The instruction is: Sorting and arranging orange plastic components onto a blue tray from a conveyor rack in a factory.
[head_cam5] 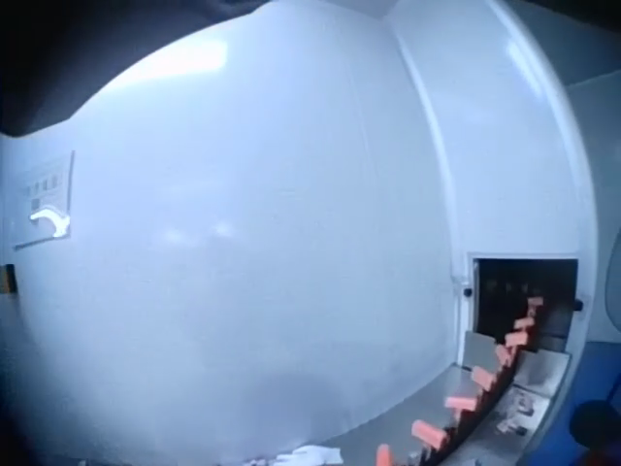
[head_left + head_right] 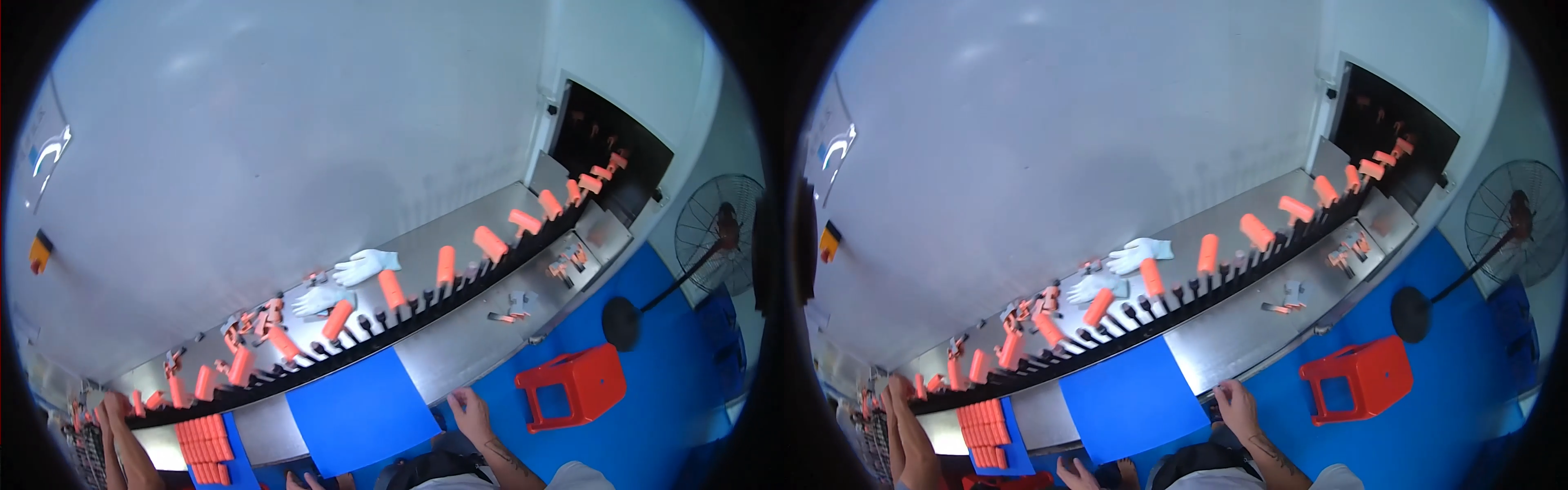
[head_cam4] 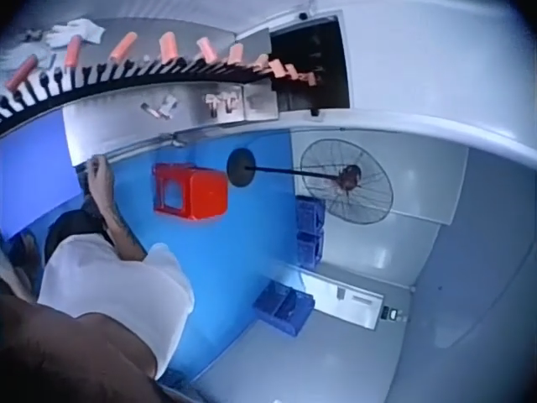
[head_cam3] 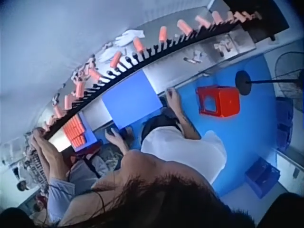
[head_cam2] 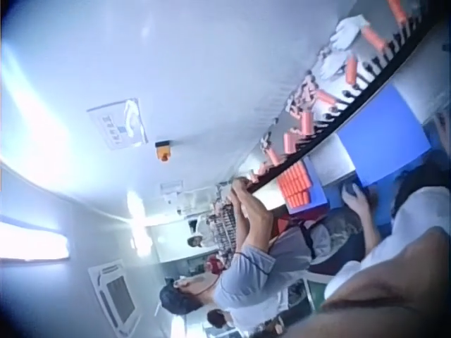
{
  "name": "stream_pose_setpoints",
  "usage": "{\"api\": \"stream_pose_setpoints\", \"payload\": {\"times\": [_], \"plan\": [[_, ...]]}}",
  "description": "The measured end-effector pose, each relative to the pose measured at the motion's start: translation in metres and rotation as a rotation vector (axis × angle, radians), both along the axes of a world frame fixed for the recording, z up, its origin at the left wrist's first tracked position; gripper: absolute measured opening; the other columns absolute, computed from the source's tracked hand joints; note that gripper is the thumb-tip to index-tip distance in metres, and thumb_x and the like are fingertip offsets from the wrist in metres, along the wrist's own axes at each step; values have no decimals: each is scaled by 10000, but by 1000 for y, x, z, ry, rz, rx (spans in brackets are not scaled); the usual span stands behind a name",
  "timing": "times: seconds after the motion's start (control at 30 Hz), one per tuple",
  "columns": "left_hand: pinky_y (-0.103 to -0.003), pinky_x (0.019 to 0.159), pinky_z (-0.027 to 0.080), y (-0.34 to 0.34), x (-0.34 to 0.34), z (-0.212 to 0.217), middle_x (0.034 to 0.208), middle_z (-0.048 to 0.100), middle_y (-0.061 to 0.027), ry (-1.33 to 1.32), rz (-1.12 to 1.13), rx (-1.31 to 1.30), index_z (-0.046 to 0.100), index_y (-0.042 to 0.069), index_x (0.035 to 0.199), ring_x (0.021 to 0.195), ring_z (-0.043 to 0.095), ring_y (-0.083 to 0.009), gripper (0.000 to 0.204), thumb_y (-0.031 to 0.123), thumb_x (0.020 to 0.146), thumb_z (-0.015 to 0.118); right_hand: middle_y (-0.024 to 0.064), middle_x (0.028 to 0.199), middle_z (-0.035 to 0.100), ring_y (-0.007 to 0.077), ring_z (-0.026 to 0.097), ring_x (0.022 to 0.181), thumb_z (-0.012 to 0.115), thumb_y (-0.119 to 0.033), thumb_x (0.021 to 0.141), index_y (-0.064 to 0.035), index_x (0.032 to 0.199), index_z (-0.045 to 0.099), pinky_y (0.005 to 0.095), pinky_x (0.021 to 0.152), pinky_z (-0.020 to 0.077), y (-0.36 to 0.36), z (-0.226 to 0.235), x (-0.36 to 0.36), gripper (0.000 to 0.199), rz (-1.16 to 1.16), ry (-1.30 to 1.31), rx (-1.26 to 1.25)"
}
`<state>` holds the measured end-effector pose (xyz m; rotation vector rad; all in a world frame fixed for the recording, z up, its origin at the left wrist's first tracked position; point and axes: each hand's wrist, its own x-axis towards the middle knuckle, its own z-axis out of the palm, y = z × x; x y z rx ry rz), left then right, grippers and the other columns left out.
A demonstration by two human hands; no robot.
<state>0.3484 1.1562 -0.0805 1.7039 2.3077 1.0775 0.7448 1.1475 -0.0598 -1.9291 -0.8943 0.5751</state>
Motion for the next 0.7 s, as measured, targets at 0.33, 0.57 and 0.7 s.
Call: {"api": "stream_pose_setpoints", "payload": {"times": [0.33,0.57,0.7], "plan": [[-421,804,520,147,191,172,1040,646,-215,-5,-935,335,608,-34,1160,941,626,-394,292,27,876,639,206,1357,539,361,473,1310,517,0,924,2,1255,578,444,1079,396,157,154,20,337,67,-520,522],[-477,713,537,222,165,207,938,650,-239,161,-831,138,626,-29,1039,827,663,-398,246,147,871,658,73,1323,593,289,585,1175,660,-119,842,-115,1231,620,424,952,488,180,188,-3,391,653,-714,39],[-483,650,538,237,144,212,751,666,-211,358,-806,62,620,9,881,733,676,-388,156,138,831,691,148,864,713,348,678,839,756,-251,769,-86,1049,715,462,767,518,190,176,-39,327,495,-691,128]]}}
